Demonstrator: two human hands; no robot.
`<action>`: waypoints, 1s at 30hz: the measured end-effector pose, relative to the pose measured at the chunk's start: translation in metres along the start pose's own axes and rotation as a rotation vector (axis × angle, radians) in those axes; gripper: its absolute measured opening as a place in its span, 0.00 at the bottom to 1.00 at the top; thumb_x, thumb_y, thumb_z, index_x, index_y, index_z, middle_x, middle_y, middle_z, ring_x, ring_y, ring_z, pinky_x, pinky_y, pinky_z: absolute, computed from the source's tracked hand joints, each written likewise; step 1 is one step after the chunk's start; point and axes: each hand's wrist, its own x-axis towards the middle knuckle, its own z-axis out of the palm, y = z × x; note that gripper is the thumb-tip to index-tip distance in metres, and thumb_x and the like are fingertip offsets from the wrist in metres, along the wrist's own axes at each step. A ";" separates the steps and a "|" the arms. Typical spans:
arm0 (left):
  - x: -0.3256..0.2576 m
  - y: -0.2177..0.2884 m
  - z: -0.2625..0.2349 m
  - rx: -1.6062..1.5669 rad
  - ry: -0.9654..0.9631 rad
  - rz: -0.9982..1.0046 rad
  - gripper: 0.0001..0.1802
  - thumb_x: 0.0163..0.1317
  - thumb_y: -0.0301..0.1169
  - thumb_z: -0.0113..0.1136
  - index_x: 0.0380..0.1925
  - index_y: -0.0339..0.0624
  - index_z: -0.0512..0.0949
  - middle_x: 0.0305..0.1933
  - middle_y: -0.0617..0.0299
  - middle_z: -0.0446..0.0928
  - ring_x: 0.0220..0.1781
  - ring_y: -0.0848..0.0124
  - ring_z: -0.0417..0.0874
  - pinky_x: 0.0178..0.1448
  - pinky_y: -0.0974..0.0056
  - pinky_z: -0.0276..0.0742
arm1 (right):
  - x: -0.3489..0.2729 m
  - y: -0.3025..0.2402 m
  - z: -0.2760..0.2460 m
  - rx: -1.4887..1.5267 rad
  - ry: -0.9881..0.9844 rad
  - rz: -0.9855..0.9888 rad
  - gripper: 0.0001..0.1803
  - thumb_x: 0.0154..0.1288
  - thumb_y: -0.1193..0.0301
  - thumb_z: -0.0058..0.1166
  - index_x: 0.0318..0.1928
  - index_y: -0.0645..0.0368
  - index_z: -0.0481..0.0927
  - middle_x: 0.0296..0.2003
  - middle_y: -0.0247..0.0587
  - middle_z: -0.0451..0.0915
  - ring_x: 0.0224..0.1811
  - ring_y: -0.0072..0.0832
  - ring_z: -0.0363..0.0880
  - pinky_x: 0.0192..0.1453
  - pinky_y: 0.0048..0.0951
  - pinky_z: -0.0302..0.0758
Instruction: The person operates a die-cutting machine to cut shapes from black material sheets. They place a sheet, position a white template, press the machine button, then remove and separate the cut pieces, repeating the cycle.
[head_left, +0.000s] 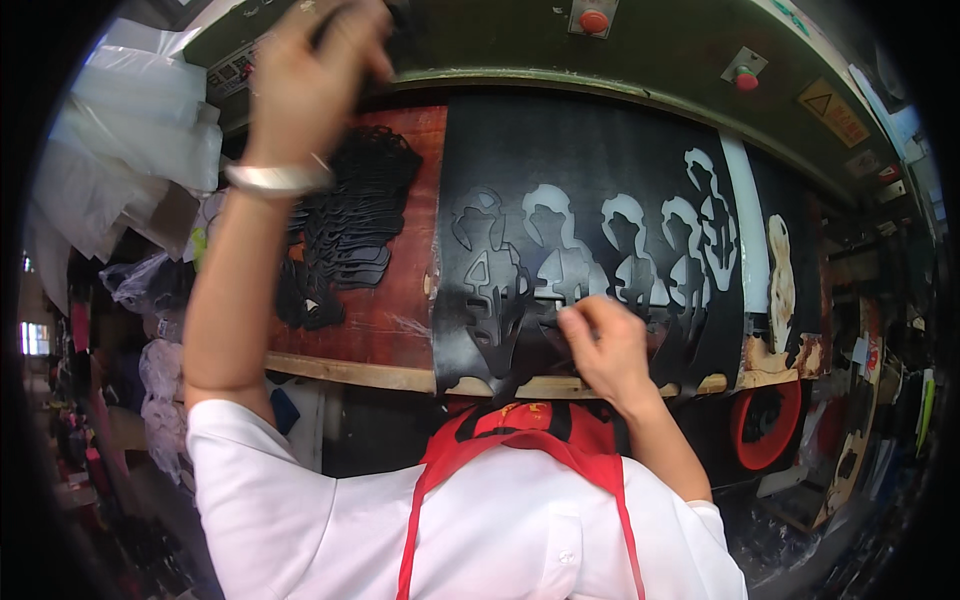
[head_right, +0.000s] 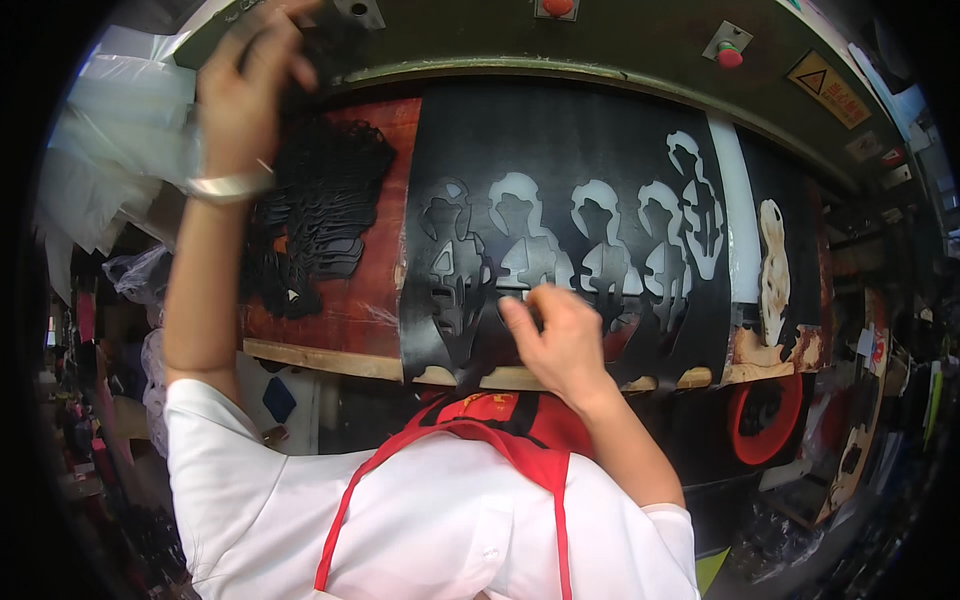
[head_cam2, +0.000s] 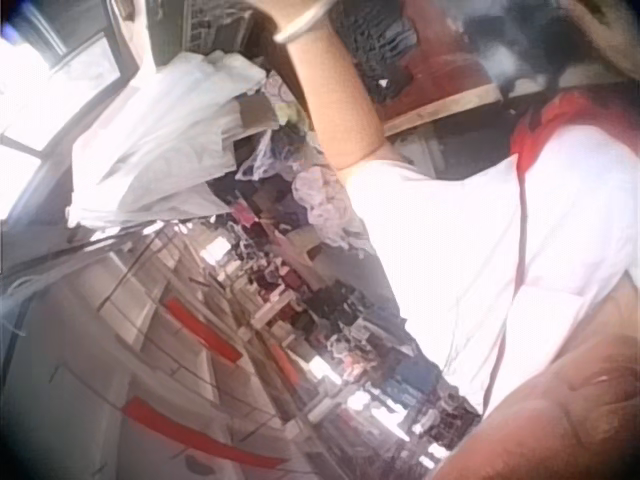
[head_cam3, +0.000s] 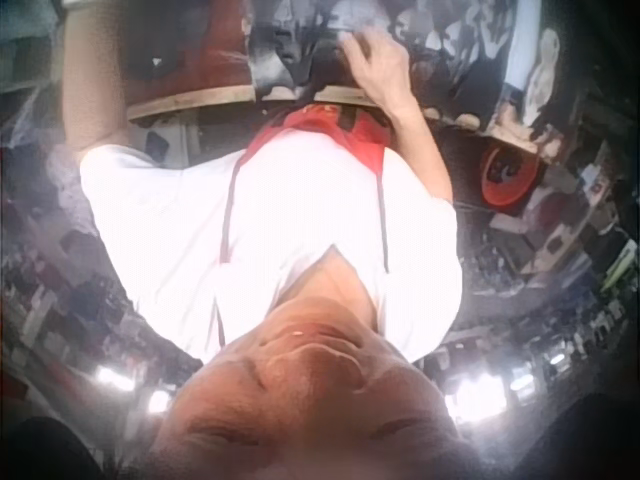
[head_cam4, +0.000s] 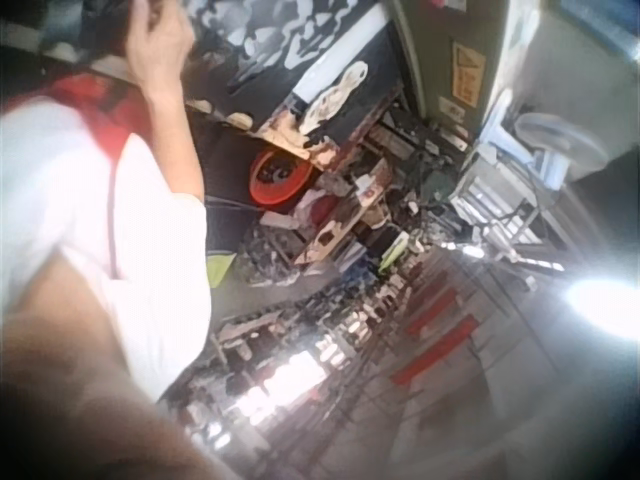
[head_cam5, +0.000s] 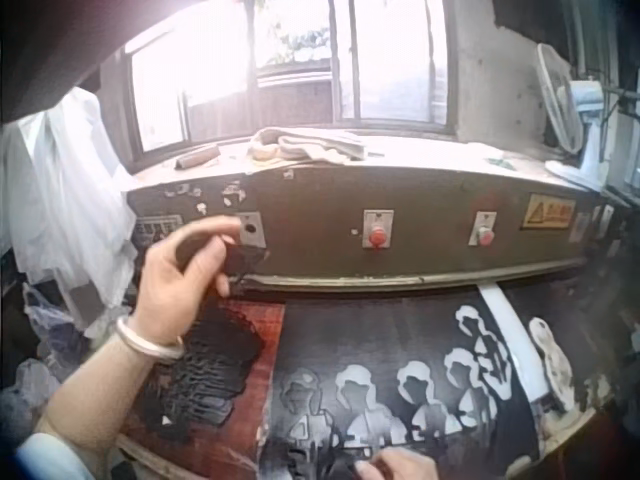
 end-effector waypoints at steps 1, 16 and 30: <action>-0.039 0.000 0.024 -0.200 -0.053 0.000 0.06 0.61 0.25 0.56 0.35 0.37 0.81 0.40 0.61 0.80 0.33 0.74 0.79 0.39 0.66 0.76 | 0.003 0.002 0.007 0.018 -0.230 0.165 0.26 0.67 0.53 0.49 0.27 0.65 0.78 0.21 0.48 0.74 0.25 0.41 0.74 0.32 0.36 0.71; -0.256 0.005 0.112 -0.493 -0.189 -0.181 0.10 0.61 0.29 0.60 0.41 0.37 0.76 0.39 0.55 0.76 0.42 0.62 0.79 0.50 0.60 0.74 | 0.002 0.049 0.041 0.784 -0.347 0.385 0.13 0.71 0.65 0.46 0.31 0.60 0.76 0.24 0.32 0.74 0.26 0.20 0.70 0.32 0.20 0.63; -0.210 0.017 0.133 -1.203 0.234 -0.887 0.17 0.69 0.41 0.54 0.47 0.39 0.77 0.44 0.65 0.77 0.47 0.78 0.74 0.54 0.70 0.70 | 0.040 -0.027 0.084 -0.107 -0.026 -0.169 0.21 0.71 0.58 0.43 0.37 0.68 0.71 0.28 0.61 0.77 0.32 0.56 0.76 0.37 0.47 0.70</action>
